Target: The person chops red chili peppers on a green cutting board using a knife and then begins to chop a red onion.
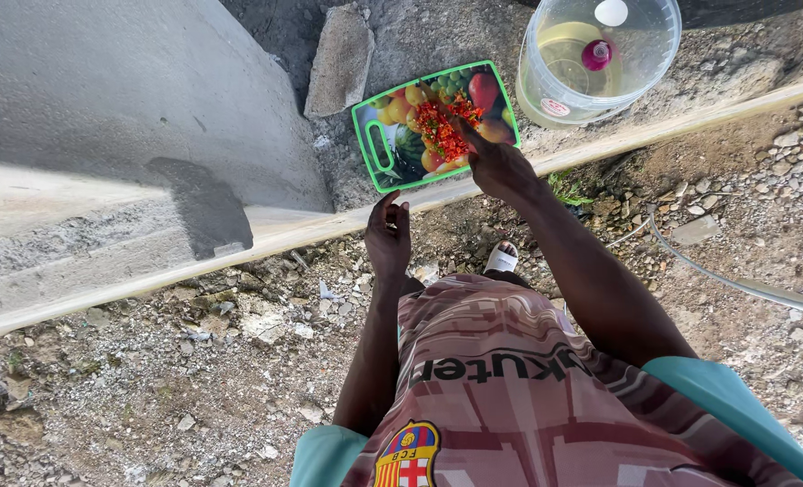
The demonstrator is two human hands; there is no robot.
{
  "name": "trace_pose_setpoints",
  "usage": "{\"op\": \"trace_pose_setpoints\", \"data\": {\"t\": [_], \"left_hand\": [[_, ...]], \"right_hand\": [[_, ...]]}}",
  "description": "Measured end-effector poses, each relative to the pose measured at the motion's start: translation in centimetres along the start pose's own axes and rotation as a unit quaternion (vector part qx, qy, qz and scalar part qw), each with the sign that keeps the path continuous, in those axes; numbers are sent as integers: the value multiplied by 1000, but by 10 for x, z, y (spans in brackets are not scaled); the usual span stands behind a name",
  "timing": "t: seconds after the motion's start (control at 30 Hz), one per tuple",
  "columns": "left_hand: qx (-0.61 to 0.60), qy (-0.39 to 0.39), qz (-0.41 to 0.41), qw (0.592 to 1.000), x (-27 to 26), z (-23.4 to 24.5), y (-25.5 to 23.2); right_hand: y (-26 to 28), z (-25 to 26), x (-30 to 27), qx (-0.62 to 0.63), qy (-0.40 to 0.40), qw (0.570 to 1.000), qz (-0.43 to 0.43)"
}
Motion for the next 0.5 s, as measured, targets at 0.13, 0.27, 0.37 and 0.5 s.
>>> {"op": "trace_pose_setpoints", "data": {"t": [0.13, 0.27, 0.37, 0.5], "left_hand": [[10, 5, -12, 1000, 3, -1, -4], [18, 5, -4, 1000, 4, -3, -4], [11, 11, 6, 1000, 5, -4, 0], [19, 9, -1, 1000, 4, -4, 0]], "right_hand": [[2, 14, 1, 3, -51, 999, 6], [-9, 1, 7, -3, -66, 997, 34], [-17, -18, 4, -18, -21, 1000, -4], [-17, -21, 0, -30, -55, 997, 36]]}}
Point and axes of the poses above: each hand's wrist, its own x-axis towards the middle knuckle, its own z-axis out of the back of the hand, y = z × x, the point moved 5 cm from there along x, towards the middle knuckle, and after that the axes turned 15 degrees about z, right-handed, at the moved point
